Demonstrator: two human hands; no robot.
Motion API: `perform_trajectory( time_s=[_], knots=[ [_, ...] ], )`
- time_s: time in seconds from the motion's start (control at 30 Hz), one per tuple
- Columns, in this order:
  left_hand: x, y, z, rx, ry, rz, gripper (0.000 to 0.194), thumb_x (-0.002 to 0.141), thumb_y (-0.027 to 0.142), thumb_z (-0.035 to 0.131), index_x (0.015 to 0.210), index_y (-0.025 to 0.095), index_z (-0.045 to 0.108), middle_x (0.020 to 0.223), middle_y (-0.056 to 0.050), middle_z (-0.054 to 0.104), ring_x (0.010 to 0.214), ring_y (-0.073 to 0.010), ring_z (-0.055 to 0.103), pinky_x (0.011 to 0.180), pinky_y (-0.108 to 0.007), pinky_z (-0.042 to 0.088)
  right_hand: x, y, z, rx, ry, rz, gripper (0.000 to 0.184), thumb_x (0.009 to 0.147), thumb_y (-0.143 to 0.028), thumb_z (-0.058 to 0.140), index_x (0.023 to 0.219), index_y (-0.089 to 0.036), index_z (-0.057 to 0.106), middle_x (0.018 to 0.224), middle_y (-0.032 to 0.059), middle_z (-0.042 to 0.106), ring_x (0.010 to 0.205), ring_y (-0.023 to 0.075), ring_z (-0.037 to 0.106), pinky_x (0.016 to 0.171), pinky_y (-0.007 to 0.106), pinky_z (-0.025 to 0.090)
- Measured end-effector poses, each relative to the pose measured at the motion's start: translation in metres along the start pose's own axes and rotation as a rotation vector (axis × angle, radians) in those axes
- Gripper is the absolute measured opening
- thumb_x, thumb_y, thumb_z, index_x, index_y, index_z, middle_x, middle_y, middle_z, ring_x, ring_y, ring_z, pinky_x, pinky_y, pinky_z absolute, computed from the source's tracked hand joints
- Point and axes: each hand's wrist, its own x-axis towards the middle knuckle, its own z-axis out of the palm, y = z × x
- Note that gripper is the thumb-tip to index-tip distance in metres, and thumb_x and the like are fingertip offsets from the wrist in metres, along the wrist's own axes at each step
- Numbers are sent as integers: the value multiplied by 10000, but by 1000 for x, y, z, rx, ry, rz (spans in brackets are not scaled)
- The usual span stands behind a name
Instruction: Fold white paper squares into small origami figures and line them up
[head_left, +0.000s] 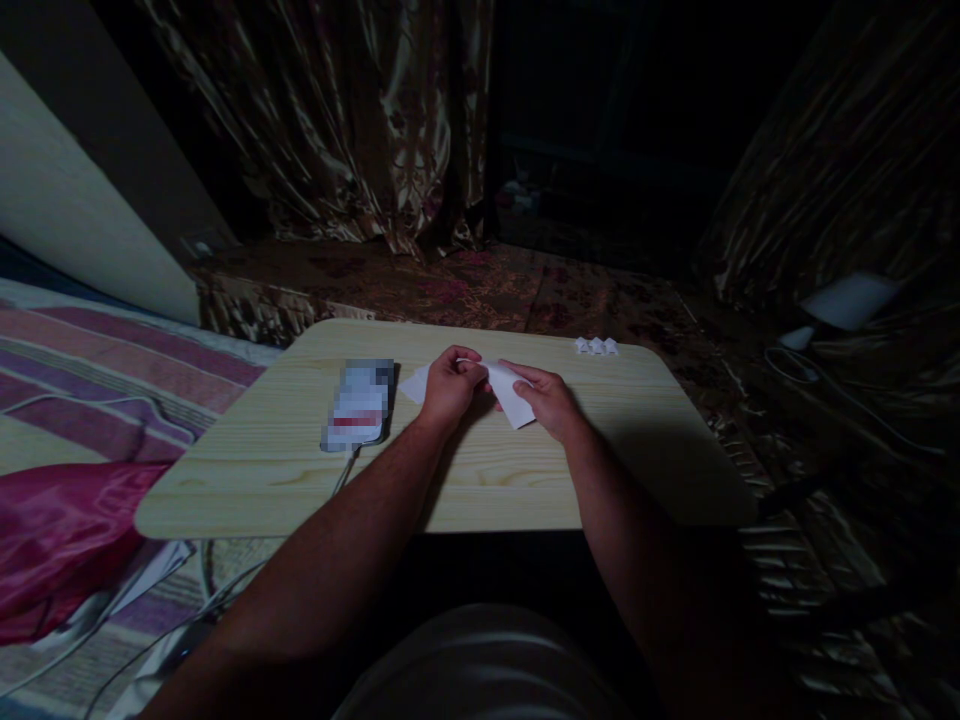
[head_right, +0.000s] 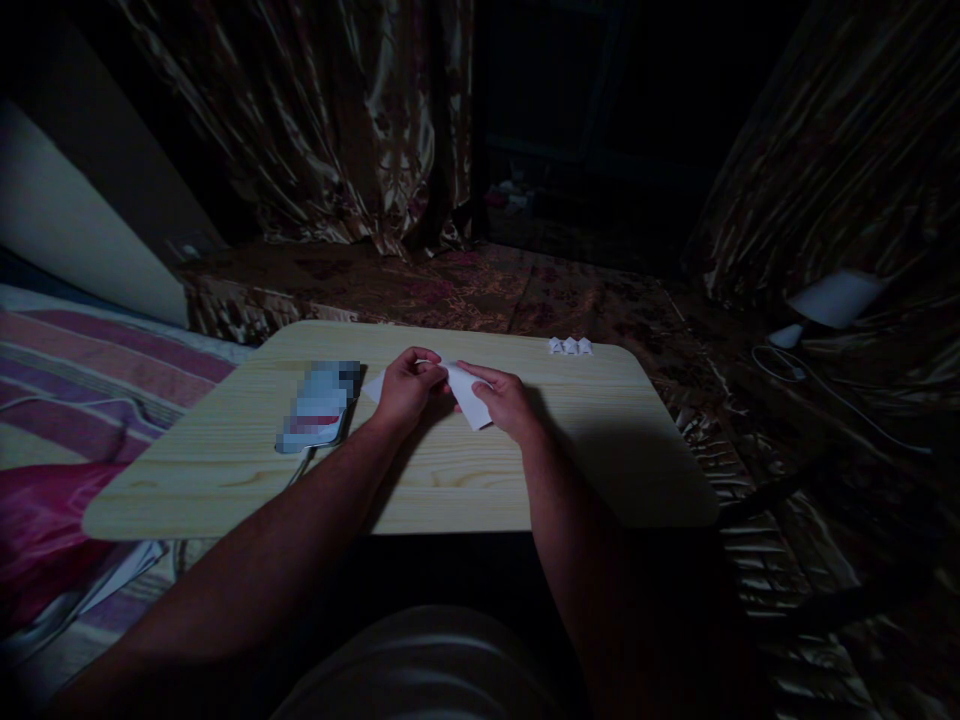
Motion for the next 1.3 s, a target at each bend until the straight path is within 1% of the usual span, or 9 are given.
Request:
perform_trajectory(
  time_s=[0.1, 0.3, 0.47, 0.73, 0.87, 0.97, 1.07, 1.13, 1.3],
  knots=[
    [2, -2, -1, -28, 21, 5, 262, 613, 180, 656, 803, 206, 476, 493, 62, 547, 432, -121, 540, 432, -195, 372, 0, 3, -2, -40, -11, 19, 450, 755, -361, 614, 1188, -243, 627, 980, 49, 708, 657, 164, 661, 500, 239, 471],
    [3, -3, -1, -20, 46, 9, 168, 613, 168, 633, 733, 190, 517, 501, 47, 544, 431, -105, 511, 425, -194, 364, 3, 9, -8, -124, -33, 1, 438, 769, -312, 580, 1184, -186, 635, 778, 58, 721, 587, 146, 615, 470, 213, 414],
    [1, -1, 0, -39, 25, -4, 100, 646, 234, 645, 694, 175, 580, 527, 26, 554, 456, -101, 497, 445, -211, 369, 3, 10, -9, -122, -12, -17, 433, 767, -301, 576, 1182, -195, 639, 831, 63, 721, 613, 148, 619, 485, 217, 419],
    [2, -3, -1, 20, 16, 4, 194, 628, 310, 717, 620, 151, 605, 532, 14, 549, 471, -81, 443, 472, -219, 333, 1, 4, -7, -109, -16, -52, 426, 731, -309, 644, 1133, -169, 663, 885, 51, 704, 617, 104, 564, 512, 202, 412],
    [3, -5, -2, 33, 35, 17, 198, 637, 310, 714, 617, 149, 599, 524, 17, 538, 472, -79, 431, 470, -218, 321, 0, -1, -5, -77, 9, -68, 523, 738, -349, 649, 1233, -190, 590, 910, 53, 696, 668, 123, 588, 532, 218, 458],
    [2, -5, -1, 54, 40, 20, 188, 643, 307, 708, 626, 150, 605, 524, 20, 536, 470, -78, 426, 473, -217, 323, 2, -1, -4, -123, 80, -85, 465, 720, -370, 671, 1131, -154, 652, 889, 67, 698, 666, 129, 595, 552, 236, 478],
    [1, -5, 0, 89, 25, 37, 170, 649, 303, 700, 645, 150, 626, 550, 14, 559, 486, -81, 439, 481, -214, 335, 5, 3, -4, -137, 112, -101, 382, 675, -355, 714, 984, -131, 703, 918, 83, 706, 763, 153, 625, 690, 283, 510],
    [0, -4, 1, 123, 9, 49, 163, 659, 305, 694, 662, 151, 641, 584, 5, 589, 504, -86, 460, 496, -214, 353, 6, 7, -4, -137, 103, -84, 394, 634, -339, 748, 965, -130, 701, 900, 79, 709, 783, 161, 634, 745, 311, 511],
    [-2, -4, 2, 194, 1, 89, 181, 673, 330, 691, 682, 152, 660, 652, -15, 637, 569, -107, 523, 554, -222, 402, 8, 12, -3, -147, 95, -62, 457, 571, -272, 783, 991, -132, 667, 823, 46, 684, 736, 142, 626, 728, 308, 511]
  ],
)
